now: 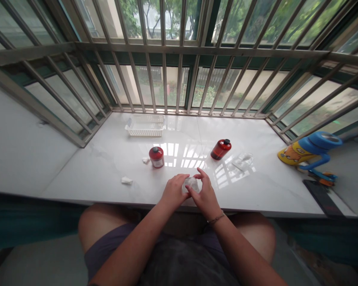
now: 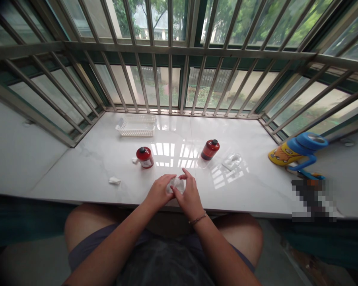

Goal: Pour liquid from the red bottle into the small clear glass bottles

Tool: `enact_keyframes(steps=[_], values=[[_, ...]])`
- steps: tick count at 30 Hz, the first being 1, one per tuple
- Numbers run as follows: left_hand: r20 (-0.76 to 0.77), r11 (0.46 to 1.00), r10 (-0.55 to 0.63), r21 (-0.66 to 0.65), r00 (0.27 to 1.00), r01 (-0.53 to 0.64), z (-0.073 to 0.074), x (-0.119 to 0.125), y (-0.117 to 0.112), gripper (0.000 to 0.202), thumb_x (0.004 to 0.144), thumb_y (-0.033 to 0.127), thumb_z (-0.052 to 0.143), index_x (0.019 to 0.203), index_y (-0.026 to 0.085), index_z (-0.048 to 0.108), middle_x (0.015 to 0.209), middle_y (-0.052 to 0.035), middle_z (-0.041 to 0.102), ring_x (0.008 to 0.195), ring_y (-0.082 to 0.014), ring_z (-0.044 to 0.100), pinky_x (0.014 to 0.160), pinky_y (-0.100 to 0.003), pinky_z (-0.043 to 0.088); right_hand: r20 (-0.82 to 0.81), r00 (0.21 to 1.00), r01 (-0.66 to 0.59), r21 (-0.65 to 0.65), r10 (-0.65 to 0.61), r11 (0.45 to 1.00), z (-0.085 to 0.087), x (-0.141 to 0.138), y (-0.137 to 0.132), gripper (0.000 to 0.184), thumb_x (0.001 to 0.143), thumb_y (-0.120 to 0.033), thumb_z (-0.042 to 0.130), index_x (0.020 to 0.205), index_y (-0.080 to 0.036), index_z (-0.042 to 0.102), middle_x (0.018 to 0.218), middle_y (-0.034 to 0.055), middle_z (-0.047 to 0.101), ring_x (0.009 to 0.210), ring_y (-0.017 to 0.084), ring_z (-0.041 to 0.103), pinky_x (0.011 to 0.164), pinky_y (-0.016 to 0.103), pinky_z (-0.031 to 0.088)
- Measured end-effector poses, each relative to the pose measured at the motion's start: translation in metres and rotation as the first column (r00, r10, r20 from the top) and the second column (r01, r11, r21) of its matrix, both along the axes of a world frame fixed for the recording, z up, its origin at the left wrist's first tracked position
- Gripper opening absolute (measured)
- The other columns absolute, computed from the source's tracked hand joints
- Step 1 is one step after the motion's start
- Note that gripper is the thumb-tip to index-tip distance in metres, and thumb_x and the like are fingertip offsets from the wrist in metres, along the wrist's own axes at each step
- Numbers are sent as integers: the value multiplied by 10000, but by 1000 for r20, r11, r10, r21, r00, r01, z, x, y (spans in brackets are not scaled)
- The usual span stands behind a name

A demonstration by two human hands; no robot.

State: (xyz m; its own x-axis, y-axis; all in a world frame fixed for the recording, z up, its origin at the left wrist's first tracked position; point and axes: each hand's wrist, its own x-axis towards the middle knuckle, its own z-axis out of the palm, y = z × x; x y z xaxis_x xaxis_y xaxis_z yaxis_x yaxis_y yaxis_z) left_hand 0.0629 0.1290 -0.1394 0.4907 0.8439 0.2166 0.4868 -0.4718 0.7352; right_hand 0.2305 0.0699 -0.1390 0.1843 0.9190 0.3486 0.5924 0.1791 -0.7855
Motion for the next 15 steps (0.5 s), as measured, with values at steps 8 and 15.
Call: enact_keyframes(steps=[8,15], values=[[-31,1000,7,4,999,-7,0,-1,0,721,757,307,1000,1405,230,692,1378,-123,761,1277,-357,717,1128,-553,583,13,1000,-8,99,7,995,20,15,-2,662,1057,-412,710,1635,-269,421,1287,118,736,1214,313,716,1128,589,573],[-68,999,43,27,997,-42,-6,1,-8,936,759,365,1005,1568,208,561,1543,-187,661,1444,-408,621,1230,-613,509,81,997,-12,247,-8,969,34,26,-8,590,1051,-326,747,1579,-303,486,1287,113,749,1190,308,750,1069,589,611]])
